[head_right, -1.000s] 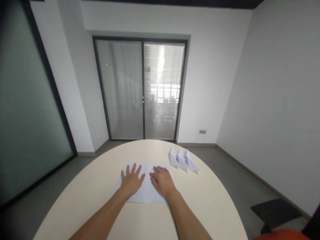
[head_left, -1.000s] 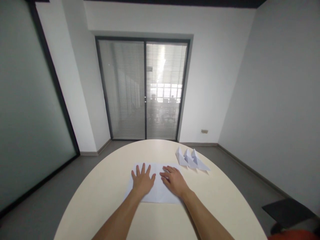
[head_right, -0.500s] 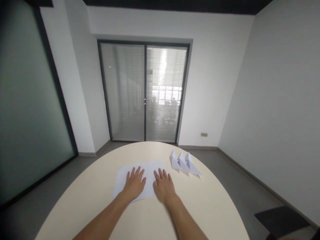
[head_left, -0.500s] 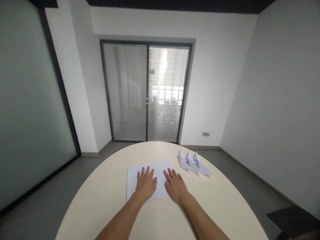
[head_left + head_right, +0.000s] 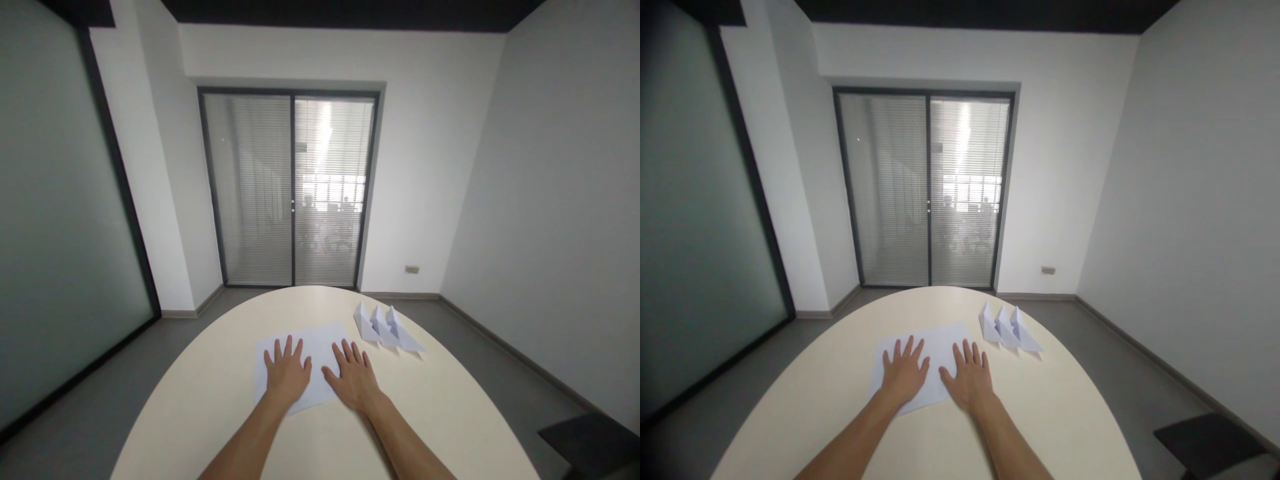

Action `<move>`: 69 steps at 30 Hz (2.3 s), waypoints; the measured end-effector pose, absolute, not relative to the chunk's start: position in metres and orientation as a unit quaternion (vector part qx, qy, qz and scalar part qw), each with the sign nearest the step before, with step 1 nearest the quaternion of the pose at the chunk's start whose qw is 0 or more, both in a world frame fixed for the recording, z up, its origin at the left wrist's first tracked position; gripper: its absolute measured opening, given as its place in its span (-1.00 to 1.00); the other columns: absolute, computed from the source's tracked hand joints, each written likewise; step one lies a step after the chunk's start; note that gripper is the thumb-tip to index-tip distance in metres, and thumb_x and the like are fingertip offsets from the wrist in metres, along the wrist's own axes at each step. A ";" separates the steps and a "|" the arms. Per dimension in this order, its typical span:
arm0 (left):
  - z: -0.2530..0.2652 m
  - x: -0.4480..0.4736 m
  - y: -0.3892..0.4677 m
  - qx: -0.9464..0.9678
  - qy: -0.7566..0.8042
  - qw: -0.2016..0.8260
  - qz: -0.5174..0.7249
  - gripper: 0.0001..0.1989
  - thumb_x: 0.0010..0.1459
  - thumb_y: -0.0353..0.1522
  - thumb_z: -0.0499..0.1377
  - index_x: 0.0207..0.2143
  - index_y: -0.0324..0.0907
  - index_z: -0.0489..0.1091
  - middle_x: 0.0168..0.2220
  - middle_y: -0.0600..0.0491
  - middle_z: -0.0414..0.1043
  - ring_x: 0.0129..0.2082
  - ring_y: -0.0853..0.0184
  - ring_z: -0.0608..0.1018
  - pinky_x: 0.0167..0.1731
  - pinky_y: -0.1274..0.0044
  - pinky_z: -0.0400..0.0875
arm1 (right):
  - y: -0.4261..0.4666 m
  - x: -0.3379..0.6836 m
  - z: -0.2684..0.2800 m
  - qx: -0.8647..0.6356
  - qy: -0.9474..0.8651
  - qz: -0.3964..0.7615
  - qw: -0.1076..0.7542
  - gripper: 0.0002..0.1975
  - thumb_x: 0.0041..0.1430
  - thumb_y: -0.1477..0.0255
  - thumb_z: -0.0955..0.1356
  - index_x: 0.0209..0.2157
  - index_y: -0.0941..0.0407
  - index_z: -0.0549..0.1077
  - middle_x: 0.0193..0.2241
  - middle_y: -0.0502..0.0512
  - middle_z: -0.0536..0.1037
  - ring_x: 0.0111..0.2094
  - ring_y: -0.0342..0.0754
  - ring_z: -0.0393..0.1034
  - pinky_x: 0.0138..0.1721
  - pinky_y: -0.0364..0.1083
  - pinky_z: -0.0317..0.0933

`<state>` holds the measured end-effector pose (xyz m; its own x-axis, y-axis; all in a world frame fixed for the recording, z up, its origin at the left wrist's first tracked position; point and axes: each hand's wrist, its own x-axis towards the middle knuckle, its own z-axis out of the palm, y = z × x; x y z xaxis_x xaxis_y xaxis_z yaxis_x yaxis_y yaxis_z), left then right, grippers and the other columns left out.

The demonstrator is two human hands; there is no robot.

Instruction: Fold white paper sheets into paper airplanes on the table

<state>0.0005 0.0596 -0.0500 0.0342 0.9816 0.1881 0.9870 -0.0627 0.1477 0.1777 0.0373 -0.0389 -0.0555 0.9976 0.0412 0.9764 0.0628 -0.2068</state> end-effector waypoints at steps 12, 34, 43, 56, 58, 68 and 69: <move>-0.059 0.001 0.073 -0.700 -0.704 0.030 -0.116 -0.43 0.31 -0.15 -0.10 0.32 -0.10 0.14 0.38 -0.12 -0.02 0.36 -0.08 0.02 0.24 -0.04 -0.14 | 0.031 0.172 -0.028 -0.628 -0.764 0.010 0.143 -0.34 0.22 0.04 0.23 0.26 0.08 0.26 0.34 0.23 0.12 0.37 0.24 -0.13 0.32 0.25 -0.40; -0.028 0.015 0.031 -0.790 -0.609 0.054 -0.041 -0.41 0.34 -0.15 -0.17 0.28 -0.27 0.21 0.39 -0.15 -0.09 0.39 0.02 -0.06 0.28 0.14 -0.10 | 0.039 0.184 -0.016 -0.646 -0.743 0.013 0.173 -0.64 0.27 0.17 0.28 -0.01 0.00 0.53 0.11 0.20 0.47 0.14 0.10 0.32 0.14 0.01 0.15; -0.008 0.024 0.017 -0.779 -0.624 0.049 -0.033 -0.37 0.26 -0.05 -0.06 0.24 -0.23 0.26 0.14 -0.28 0.34 0.14 -0.09 0.33 0.14 0.12 0.10 | 0.044 0.189 -0.027 -0.608 -0.772 0.076 0.172 -0.53 0.31 0.21 0.20 0.20 -0.02 0.35 0.28 0.15 0.27 0.32 0.13 0.05 0.28 0.18 -0.08; -0.036 0.018 0.027 -0.768 -0.635 0.005 -0.083 -0.33 0.30 -0.06 -0.15 0.31 -0.25 0.15 0.36 -0.17 0.02 0.34 -0.10 0.04 0.23 0.07 -0.02 | 0.058 0.203 -0.039 -0.703 -0.642 -0.025 0.304 -0.50 0.19 0.33 0.24 0.16 0.13 0.33 0.29 0.27 0.12 0.26 0.19 0.11 0.22 0.09 0.09; -0.040 0.018 0.028 -0.767 -0.634 0.009 -0.094 -0.33 0.30 -0.07 -0.15 0.30 -0.27 0.15 0.36 -0.18 0.01 0.34 -0.10 0.05 0.23 0.06 -0.02 | 0.067 0.211 -0.047 -0.696 -0.635 -0.007 0.335 -0.46 0.17 0.33 0.25 0.19 0.17 0.29 0.33 0.27 0.01 0.30 0.18 0.05 0.26 0.07 0.06; -0.062 0.020 0.039 -0.768 -0.632 0.013 -0.104 -0.31 0.30 -0.04 -0.17 0.31 -0.26 0.14 0.37 -0.17 0.00 0.35 -0.11 0.04 0.24 0.05 -0.04 | 0.097 0.231 -0.072 -0.680 -0.627 0.042 0.377 -0.41 0.20 0.30 0.19 0.19 0.33 0.25 0.19 0.38 0.31 0.24 0.13 0.17 0.25 0.05 0.06; -0.062 0.019 0.039 -0.768 -0.632 0.014 -0.105 -0.31 0.30 -0.03 -0.18 0.31 -0.26 0.14 0.37 -0.17 0.00 0.35 -0.11 0.03 0.24 0.04 -0.05 | 0.095 0.231 -0.070 -0.685 -0.621 0.038 0.379 -0.41 0.20 0.30 0.18 0.19 0.34 0.25 0.19 0.39 0.31 0.25 0.15 0.16 0.26 0.06 0.04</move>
<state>0.0195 0.0386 -0.0618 0.1786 0.9675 0.1791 0.9733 -0.2005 0.1122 0.2314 0.0954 -0.0699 0.2264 0.8799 0.4178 0.8220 0.0575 -0.5666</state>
